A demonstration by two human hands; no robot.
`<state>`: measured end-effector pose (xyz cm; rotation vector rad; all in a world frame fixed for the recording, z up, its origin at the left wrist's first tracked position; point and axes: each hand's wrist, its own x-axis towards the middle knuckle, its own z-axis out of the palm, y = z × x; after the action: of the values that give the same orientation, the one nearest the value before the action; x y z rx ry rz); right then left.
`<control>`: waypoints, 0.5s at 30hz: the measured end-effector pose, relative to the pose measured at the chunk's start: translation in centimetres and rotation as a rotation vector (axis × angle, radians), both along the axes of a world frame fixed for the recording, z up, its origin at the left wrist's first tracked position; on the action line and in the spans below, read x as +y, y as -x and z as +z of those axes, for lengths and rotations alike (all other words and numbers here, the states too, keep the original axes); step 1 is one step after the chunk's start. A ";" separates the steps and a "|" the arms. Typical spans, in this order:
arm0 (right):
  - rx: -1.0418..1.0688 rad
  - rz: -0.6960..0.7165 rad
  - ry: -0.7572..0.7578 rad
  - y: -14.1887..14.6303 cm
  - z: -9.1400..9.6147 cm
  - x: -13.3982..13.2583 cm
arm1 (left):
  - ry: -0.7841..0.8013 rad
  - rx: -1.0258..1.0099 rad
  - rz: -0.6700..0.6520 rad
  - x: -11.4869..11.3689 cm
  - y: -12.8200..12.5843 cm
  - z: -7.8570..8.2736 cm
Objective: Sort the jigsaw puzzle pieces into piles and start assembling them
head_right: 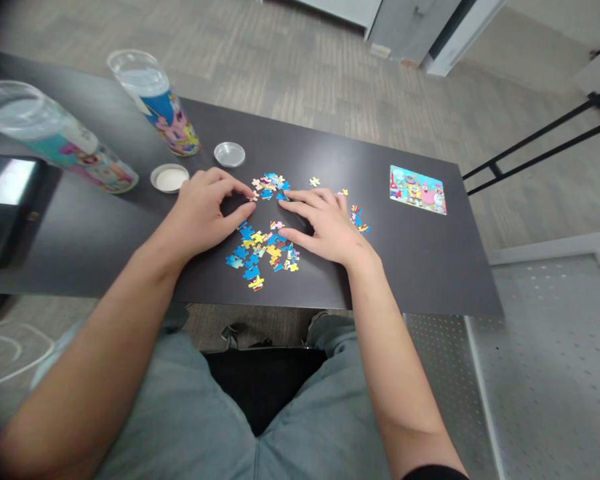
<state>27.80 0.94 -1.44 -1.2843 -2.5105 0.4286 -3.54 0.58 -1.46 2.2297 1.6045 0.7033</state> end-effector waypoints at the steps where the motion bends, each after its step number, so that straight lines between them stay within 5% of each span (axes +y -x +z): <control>1: 0.012 -0.010 -0.002 -0.2 0.0 0.0 | -0.005 -0.003 -0.001 0.0 0.0 0.0; 9: 0.079 -0.149 -0.037 -3.2 0.0 1.0 | 0.002 -0.005 0.004 0.0 0.0 0.0; 15: -0.001 -0.132 -0.076 -2.0 -0.3 0.4 | 0.015 -0.004 0.005 -0.1 0.0 0.2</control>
<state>29.80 1.39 -1.73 -1.4100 -2.4007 0.2995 -3.51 0.46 -1.23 2.2127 1.6093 0.6939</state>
